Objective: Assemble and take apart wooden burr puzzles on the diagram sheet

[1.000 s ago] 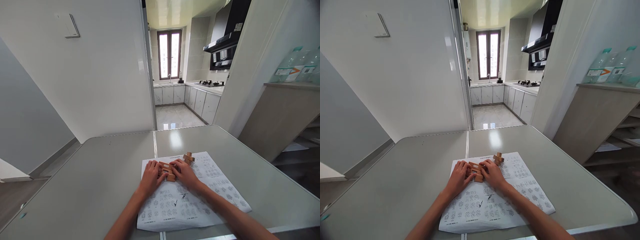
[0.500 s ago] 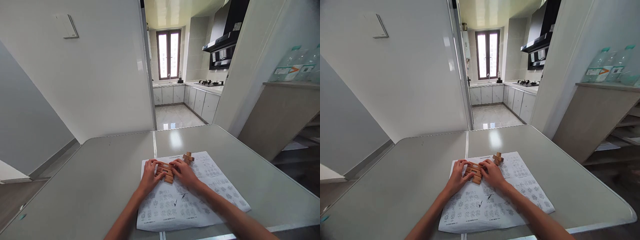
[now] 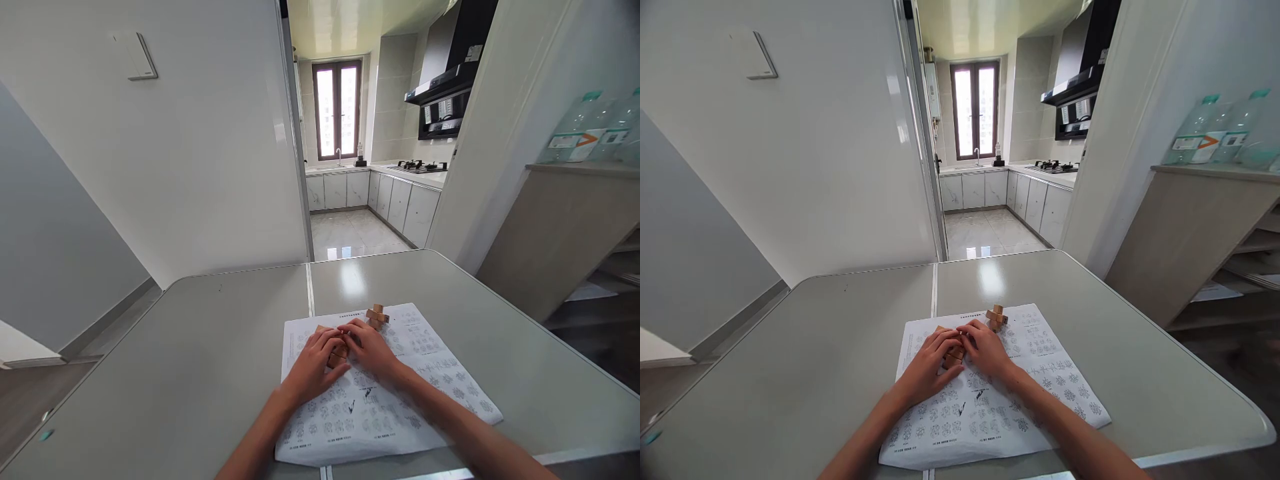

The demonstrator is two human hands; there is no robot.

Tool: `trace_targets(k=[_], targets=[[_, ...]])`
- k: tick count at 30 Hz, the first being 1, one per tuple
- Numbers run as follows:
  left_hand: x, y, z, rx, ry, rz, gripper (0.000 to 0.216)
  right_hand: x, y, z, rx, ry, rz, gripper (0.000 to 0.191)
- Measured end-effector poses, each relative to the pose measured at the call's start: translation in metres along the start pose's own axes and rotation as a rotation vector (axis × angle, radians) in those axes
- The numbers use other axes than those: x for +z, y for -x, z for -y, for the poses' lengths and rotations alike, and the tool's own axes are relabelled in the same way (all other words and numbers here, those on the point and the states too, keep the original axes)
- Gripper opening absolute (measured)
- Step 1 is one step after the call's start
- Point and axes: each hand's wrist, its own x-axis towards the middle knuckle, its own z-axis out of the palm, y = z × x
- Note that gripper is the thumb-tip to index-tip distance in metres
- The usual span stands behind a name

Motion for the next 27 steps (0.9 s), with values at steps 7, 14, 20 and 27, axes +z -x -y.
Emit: trace_targets(k=[7, 14, 20, 27], targets=[[0.002, 0.005, 0.009, 0.001, -0.006, 0.048, 0.057, -0.001, 0.0, 0.003, 0.018, 0.019, -0.011, 0.023], [0.007, 0.003, 0.022, -0.071, -0.101, -0.061, 0.046, 0.004, 0.0, -0.003, 0.022, 0.037, -0.023, 0.024], [0.013, 0.005, 0.04, -0.238, -0.217, -0.242, 0.029, 0.007, 0.0, -0.009, 0.023, 0.045, -0.02, 0.026], [0.019, 0.008, 0.051, -0.315, -0.311, -0.325, 0.029, 0.006, 0.0, -0.008, 0.023, 0.064, -0.012, 0.025]])
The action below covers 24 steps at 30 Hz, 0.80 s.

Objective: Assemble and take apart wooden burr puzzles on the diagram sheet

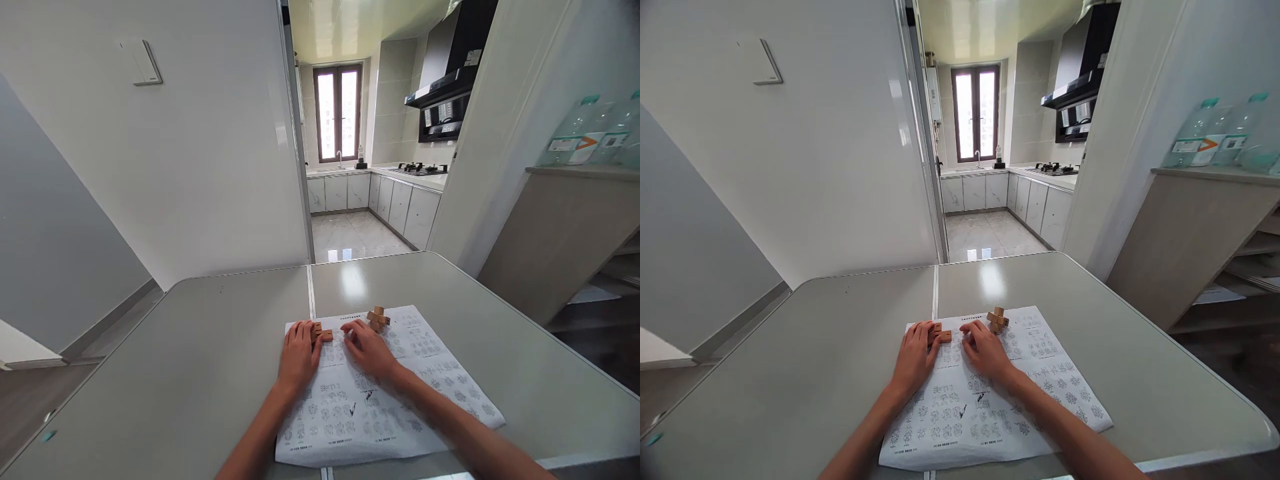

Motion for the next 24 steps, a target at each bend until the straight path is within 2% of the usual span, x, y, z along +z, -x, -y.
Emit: trace_targets(k=[6, 14, 20, 24], targets=[[0.003, 0.003, 0.002, 0.02, 0.006, 0.068, 0.043, -0.001, 0.0, 0.001, -0.001, 0.008, 0.003, 0.025], [0.003, 0.007, -0.006, 0.124, 0.017, 0.184, 0.061, -0.001, 0.001, 0.002, -0.007, 0.004, -0.005, 0.023], [-0.005, 0.006, -0.016, 0.168, 0.049, 0.208, 0.06, -0.002, 0.0, 0.003, -0.01, 0.003, -0.003, 0.024], [-0.014, 0.005, -0.028, 0.279, 0.119, 0.248, 0.053, -0.002, 0.0, 0.004, -0.017, -0.008, -0.012, 0.023]])
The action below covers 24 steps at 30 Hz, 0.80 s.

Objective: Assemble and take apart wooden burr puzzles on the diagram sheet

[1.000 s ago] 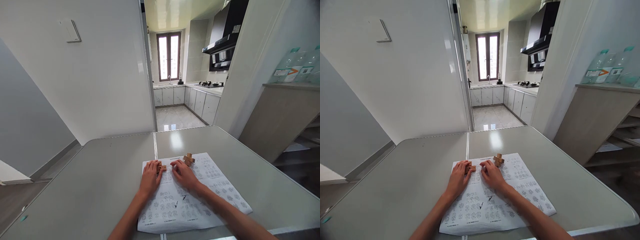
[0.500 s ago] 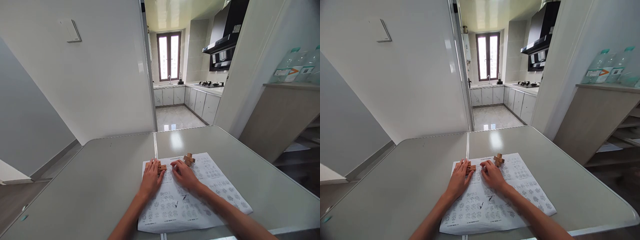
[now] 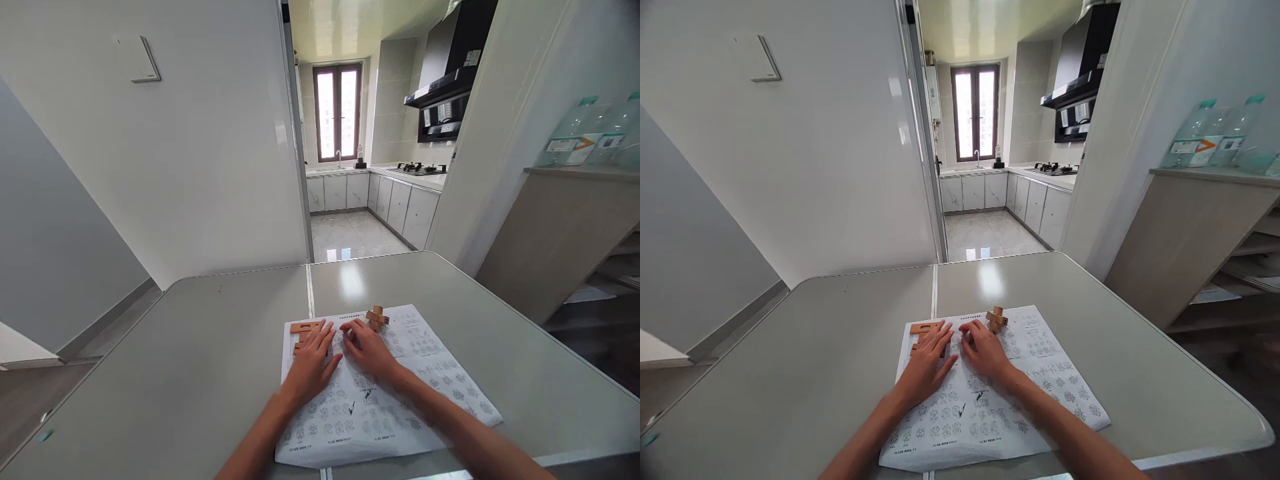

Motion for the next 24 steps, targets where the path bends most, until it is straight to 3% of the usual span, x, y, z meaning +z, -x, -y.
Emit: trace_targets(k=[6, 24], targets=[[-0.013, -0.004, -0.019, 0.141, 0.103, -0.029, 0.039, -0.001, 0.0, 0.001, 0.009, -0.028, 0.004, 0.021], [-0.017, -0.005, -0.019, 0.168, 0.12, -0.011, 0.035, 0.002, -0.003, -0.003, -0.001, -0.016, -0.003, 0.017]])
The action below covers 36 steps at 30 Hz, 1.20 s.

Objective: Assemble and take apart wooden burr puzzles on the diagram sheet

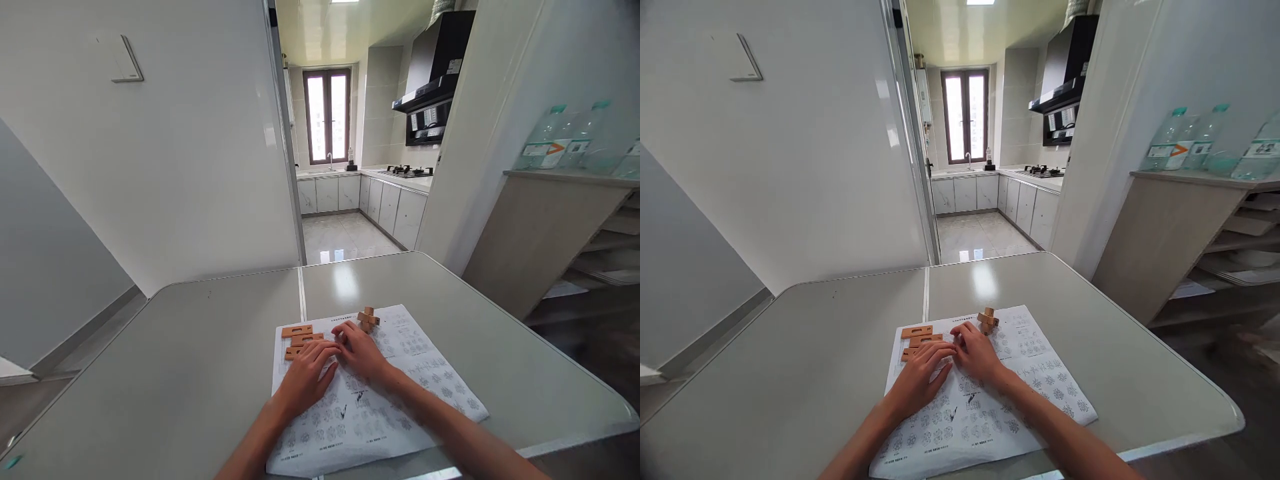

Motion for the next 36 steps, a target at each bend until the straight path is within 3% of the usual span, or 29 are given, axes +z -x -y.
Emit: trace_targets(k=[23, 30, 36], targets=[[-0.0029, -0.0013, -0.0016, -0.008, 0.028, 0.016, 0.038, -0.0002, -0.0004, 0.0011, 0.013, -0.007, -0.007, 0.021], [-0.0023, -0.0014, -0.0019, -0.015, 0.021, 0.007, 0.038, 0.0014, 0.0016, 0.0007, 0.071, -0.138, -0.057, 0.06], [-0.0012, -0.0005, -0.0015, -0.018, 0.008, 0.016, 0.031, 0.0029, 0.001, -0.0001, 0.119, -0.242, -0.16, 0.073]])
